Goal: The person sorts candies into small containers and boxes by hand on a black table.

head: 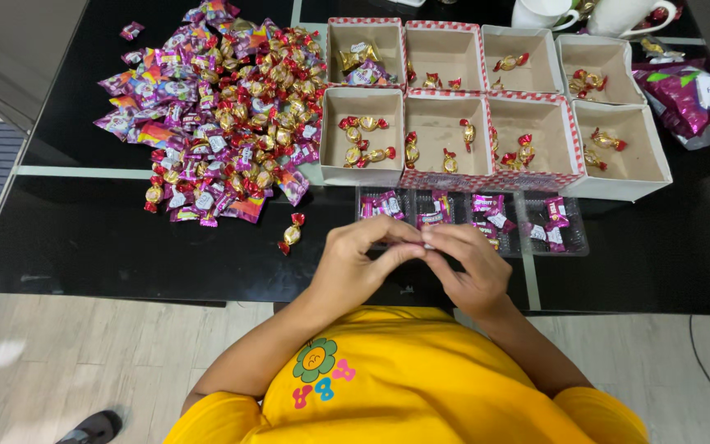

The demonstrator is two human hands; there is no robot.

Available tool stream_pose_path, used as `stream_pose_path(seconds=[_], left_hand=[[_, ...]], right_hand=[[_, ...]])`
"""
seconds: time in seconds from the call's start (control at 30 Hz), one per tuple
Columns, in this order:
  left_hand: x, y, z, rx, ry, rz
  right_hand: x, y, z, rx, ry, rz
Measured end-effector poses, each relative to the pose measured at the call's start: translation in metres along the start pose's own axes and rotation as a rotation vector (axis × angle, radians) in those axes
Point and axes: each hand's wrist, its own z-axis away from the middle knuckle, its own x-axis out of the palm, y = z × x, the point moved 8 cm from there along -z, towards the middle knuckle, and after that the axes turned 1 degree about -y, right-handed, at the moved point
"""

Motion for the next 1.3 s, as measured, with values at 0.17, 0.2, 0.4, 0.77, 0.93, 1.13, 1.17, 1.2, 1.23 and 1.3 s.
stream_pose_path(seconds=[0.17, 0.2, 0.4, 0.77, 0.93, 1.13, 1.17, 1.2, 1.23, 1.3], left_hand=[[0.003, 0.011, 0.000, 0.121, -0.065, -0.059], [-0.001, 0.018, 0.002, 0.194, -0.047, -0.164], [-0.057, 0.011, 0.019, 0.147, 0.195, -0.399], [-0.145, 0.005, 0.070, 0.091, 0.511, -0.753], [-0.157, -0.002, 0.048, 0.105, 0.437, -0.893], [-0.145, -0.030, -0.005, 0.120, 0.077, -1.015], [-0.143, -0.035, -0.010, 0.092, 0.023, -1.068], [-0.141, -0.042, -0.013, 0.063, -0.032, -1.120], [-0.141, -0.044, -0.014, 0.059, -0.027, -1.119], [-0.141, -0.053, -0.016, 0.006, -0.054, -1.136]], right_hand=[[-0.029, 0.014, 0.010, 0.078, 0.073, 0.118], [-0.038, 0.018, 0.013, 0.077, 0.096, 0.181], [-0.102, 0.060, 0.037, 0.176, 0.155, 0.574], [-0.111, 0.072, 0.041, 0.155, 0.200, 0.621], [-0.075, 0.049, 0.036, 0.108, 0.166, 0.452], [0.012, 0.010, -0.013, -0.239, -0.294, 0.300], [0.020, -0.001, -0.022, -0.321, -0.364, 0.268], [0.030, -0.011, -0.031, -0.402, -0.433, 0.236], [0.035, -0.014, -0.043, -0.406, -0.437, 0.233], [0.055, -0.017, -0.064, -0.419, -0.512, 0.255]])
